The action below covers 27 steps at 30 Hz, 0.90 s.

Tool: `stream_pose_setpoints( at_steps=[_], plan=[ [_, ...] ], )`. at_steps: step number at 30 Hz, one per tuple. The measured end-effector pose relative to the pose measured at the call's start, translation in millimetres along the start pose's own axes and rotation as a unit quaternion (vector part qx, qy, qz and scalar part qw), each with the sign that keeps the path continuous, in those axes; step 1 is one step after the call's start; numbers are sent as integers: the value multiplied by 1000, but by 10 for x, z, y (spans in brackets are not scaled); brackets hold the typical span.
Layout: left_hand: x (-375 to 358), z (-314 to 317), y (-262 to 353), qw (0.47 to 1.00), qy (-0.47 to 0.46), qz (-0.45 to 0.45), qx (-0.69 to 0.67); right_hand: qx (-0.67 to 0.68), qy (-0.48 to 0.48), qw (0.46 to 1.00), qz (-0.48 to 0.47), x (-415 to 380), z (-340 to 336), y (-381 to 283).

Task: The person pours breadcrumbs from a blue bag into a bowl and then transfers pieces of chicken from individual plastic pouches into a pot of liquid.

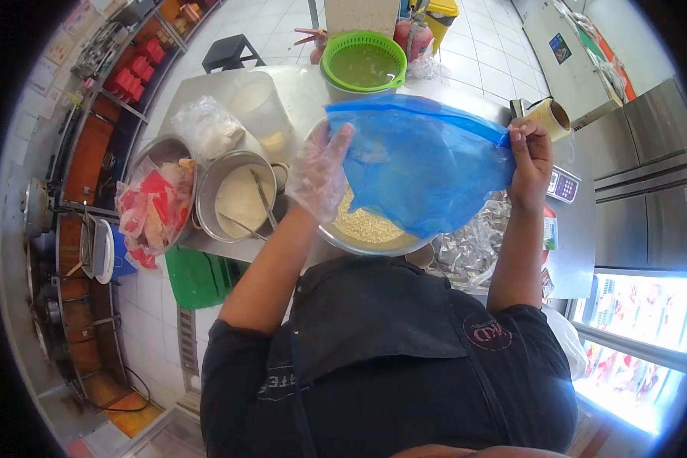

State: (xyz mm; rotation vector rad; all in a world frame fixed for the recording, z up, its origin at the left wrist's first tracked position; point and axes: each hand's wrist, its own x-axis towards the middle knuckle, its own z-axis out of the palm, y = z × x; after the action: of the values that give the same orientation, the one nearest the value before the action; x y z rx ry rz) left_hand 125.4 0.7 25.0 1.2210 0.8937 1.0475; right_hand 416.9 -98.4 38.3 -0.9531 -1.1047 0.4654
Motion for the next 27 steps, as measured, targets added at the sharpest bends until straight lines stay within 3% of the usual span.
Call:
stream_pose_setpoints(
  at_steps=[2,6,14,17,20,22,23,27],
  plan=[
    [109,15,-87,996,-10,-30,-86,14,3,1000,7,-18,27,-9],
    [142,-54,-50,997,-16,45,-53,38,7,999,5,-53,79,-230],
    [98,57,561,999,-31,38,-6,2,54,998,-33,-26,53,-476],
    [119,87,667,988,-52,-14,-146,-37,118,992,4,-65,58,-242],
    [253,67,587,968,-115,12,-221,-109,173,979,11,-253,16,262],
    [286,45,546,962,-118,-2,-248,100,213,965,112,-490,132,471],
    [304,36,534,957,-122,-8,-262,166,200,956,134,-639,157,680],
    [240,111,398,940,-152,-59,-301,11,-3,990,144,-1179,385,1104]
  ],
)
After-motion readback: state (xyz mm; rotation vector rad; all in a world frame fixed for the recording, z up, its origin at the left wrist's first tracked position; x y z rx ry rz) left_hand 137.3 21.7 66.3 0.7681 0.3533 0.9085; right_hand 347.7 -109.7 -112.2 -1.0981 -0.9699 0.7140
